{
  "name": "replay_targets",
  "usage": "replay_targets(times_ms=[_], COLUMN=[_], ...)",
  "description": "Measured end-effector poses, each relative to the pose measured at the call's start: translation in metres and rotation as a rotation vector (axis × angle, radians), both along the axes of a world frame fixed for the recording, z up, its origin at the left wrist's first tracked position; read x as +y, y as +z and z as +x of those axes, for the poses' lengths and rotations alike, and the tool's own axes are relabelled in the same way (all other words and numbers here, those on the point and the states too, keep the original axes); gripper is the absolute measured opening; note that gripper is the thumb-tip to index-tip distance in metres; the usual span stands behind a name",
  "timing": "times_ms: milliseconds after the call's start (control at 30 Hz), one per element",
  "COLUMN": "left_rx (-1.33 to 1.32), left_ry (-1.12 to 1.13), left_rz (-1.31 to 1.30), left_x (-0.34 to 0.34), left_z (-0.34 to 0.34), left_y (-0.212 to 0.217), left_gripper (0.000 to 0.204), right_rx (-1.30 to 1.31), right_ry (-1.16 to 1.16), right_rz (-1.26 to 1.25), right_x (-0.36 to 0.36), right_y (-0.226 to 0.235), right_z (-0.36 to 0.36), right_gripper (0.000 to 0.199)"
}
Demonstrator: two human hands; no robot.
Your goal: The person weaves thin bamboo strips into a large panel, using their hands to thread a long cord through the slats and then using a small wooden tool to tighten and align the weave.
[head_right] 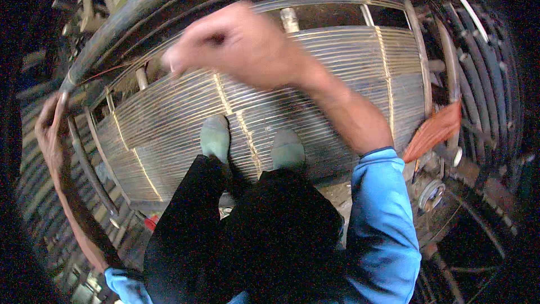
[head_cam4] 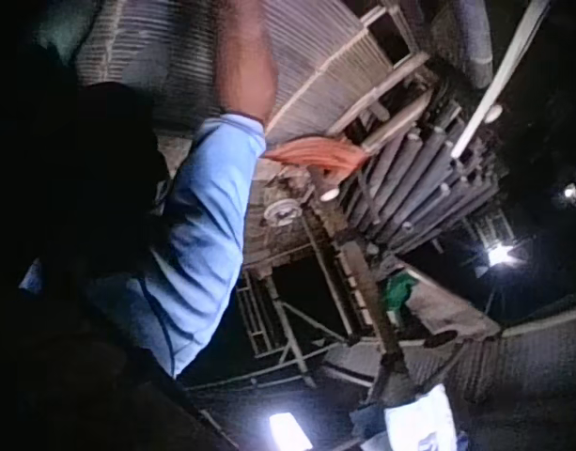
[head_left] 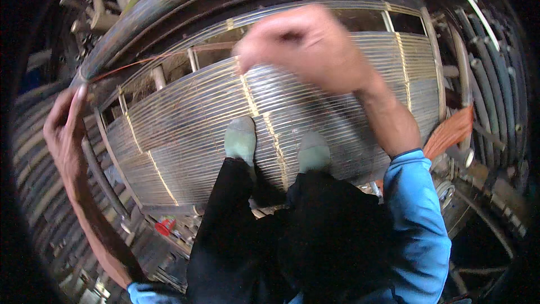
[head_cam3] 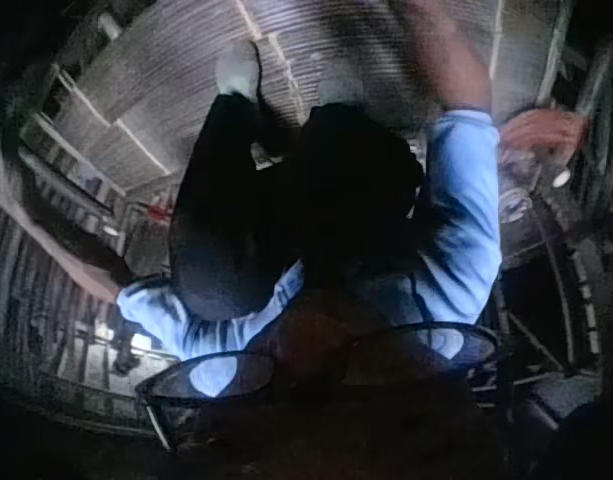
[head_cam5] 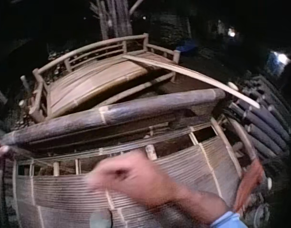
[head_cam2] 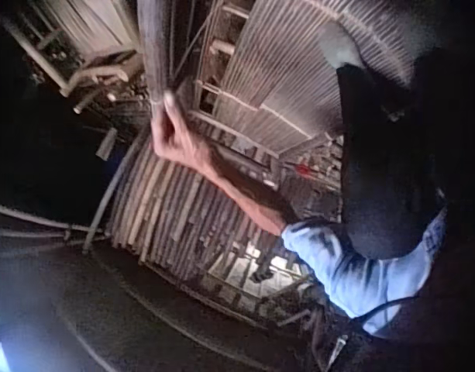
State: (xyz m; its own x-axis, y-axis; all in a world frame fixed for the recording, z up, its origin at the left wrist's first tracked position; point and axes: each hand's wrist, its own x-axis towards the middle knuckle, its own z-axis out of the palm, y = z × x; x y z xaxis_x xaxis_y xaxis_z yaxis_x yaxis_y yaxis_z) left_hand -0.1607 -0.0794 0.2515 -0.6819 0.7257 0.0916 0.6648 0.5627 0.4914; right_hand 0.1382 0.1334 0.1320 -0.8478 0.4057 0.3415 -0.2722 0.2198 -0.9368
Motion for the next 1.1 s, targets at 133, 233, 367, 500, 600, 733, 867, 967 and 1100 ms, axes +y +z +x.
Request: replay_targets(times_ms=[133, 233, 367, 500, 600, 733, 867, 967, 1100], left_rx=[0.054, 0.136, 0.408, 0.394, -0.024, -0.287, -0.807, -1.092, -0.962], left_ry=[0.309, 0.290, 0.341, 0.511, 0.320, -0.219, -0.643, -0.524, -0.407], left_rz=[-0.076, -0.020, -0.107, -0.184, -0.118, 0.007, 0.133, 0.142, 0.183], left_x=[-0.161, -0.281, -0.395, -0.408, -0.290, -0.081, 0.032, 0.031, -0.008], left_z=[-0.066, -0.100, -0.154, -0.167, -0.148, -0.058, 0.019, 0.004, -0.074], left_y=[0.014, 0.027, 0.071, 0.077, 0.032, -0.049, -0.100, -0.112, -0.143], left_gripper=[0.031, 0.030, 0.029, 0.036, 0.033, 0.020, 0.012, 0.010, 0.010], right_rx=[-0.299, -0.176, -0.086, -0.107, -0.478, -0.416, -0.287, -0.423, -0.482], right_ry=[-0.114, -0.132, -0.241, -0.559, -0.535, -0.173, -0.034, -0.087, -0.153], right_rz=[-0.186, -0.368, -0.650, -0.593, -0.088, 0.202, 0.437, 0.336, 0.053], right_x=[0.069, 0.115, 0.160, 0.157, 0.122, 0.041, -0.018, -0.016, 0.007], right_y=[-0.022, -0.046, -0.066, -0.074, -0.069, -0.042, -0.008, 0.004, -0.011], right_z=[0.053, 0.094, 0.162, 0.188, 0.144, 0.027, -0.068, -0.093, -0.091], right_gripper=[0.030, 0.028, 0.031, 0.024, 0.026, 0.024, 0.026, 0.027, 0.029])
